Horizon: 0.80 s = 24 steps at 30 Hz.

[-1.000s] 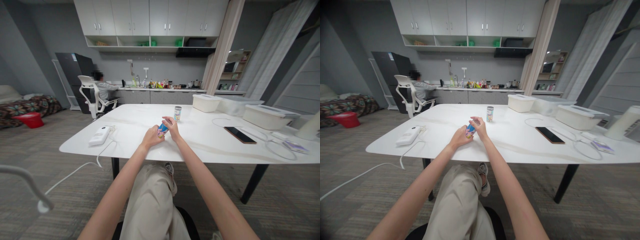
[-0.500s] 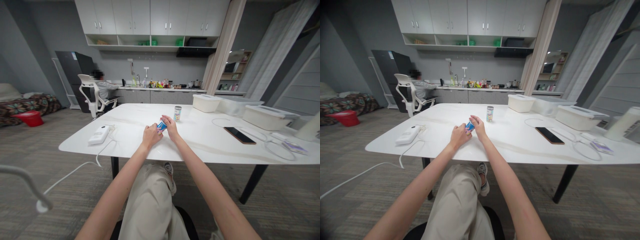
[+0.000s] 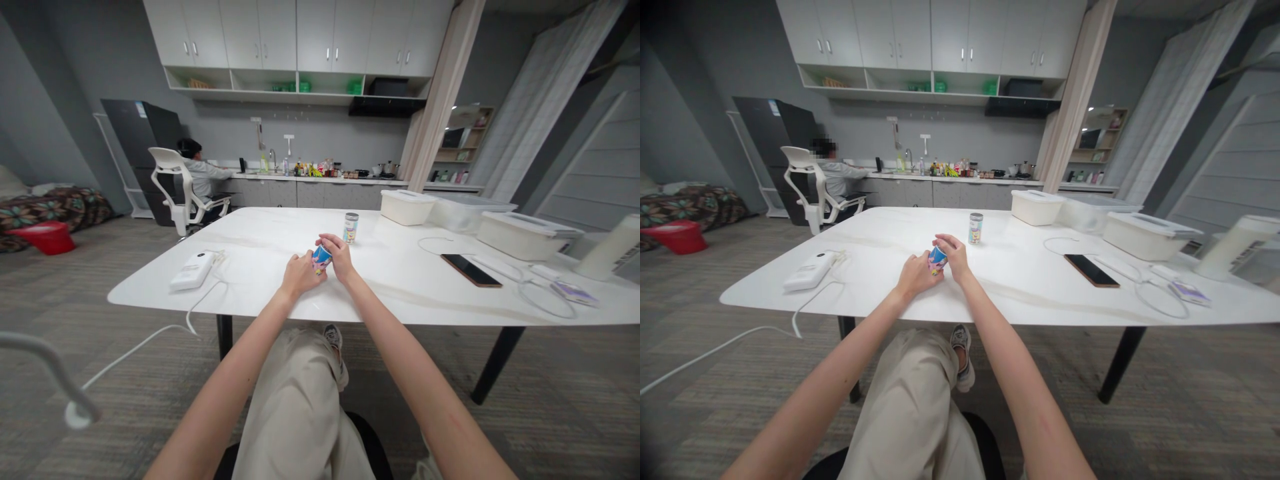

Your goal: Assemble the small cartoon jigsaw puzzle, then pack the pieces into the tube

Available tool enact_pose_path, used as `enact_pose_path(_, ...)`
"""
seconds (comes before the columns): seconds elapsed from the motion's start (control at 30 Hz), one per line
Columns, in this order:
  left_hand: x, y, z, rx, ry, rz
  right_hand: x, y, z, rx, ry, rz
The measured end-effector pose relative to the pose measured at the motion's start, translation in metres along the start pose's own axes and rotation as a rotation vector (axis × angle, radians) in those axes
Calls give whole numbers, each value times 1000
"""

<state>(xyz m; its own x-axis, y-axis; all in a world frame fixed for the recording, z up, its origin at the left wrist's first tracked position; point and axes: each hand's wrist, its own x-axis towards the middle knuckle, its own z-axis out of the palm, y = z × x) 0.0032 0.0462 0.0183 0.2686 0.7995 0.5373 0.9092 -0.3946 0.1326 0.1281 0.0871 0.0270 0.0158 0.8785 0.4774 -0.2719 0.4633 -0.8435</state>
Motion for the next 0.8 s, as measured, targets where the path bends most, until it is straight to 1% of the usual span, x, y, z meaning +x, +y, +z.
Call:
enact_pose_path(0.17, 1, 3, 3, 104, 43, -1, 1, 1, 4, -53, 103, -50)
enact_pose_path(0.3, 3, -1, 3, 124, 50, -17, 0, 2, 4, -89, 113, -85)
enact_pose_path(0.4, 3, -2, 0, 108, 84, -59, -1, 7, 4, -74, 43, -84)
enact_pose_path(0.53, 2, -1, -2, 64, 108, -128, -4, 17, 6, -161, -221, 21)
enact_pose_path(0.57, 2, -2, -1, 66, 105, -141, -4, 21, 5, -203, -254, 45)
enact_pose_path(0.6, 1, -2, 0, 74, 99, -152, -4, 24, 5, -252, -252, 62)
enact_pose_path(0.63, 0, -3, 2, 84, 90, -158, -3, 27, 3, -307, -220, 70)
enact_pose_path(0.7, -1, -6, 7, 102, 54, -142, -1, 32, -2, -423, -114, 69)
enact_pose_path(0.8, -2, -9, 13, 112, -65, -76, 7, 39, -13, -543, 49, 54)
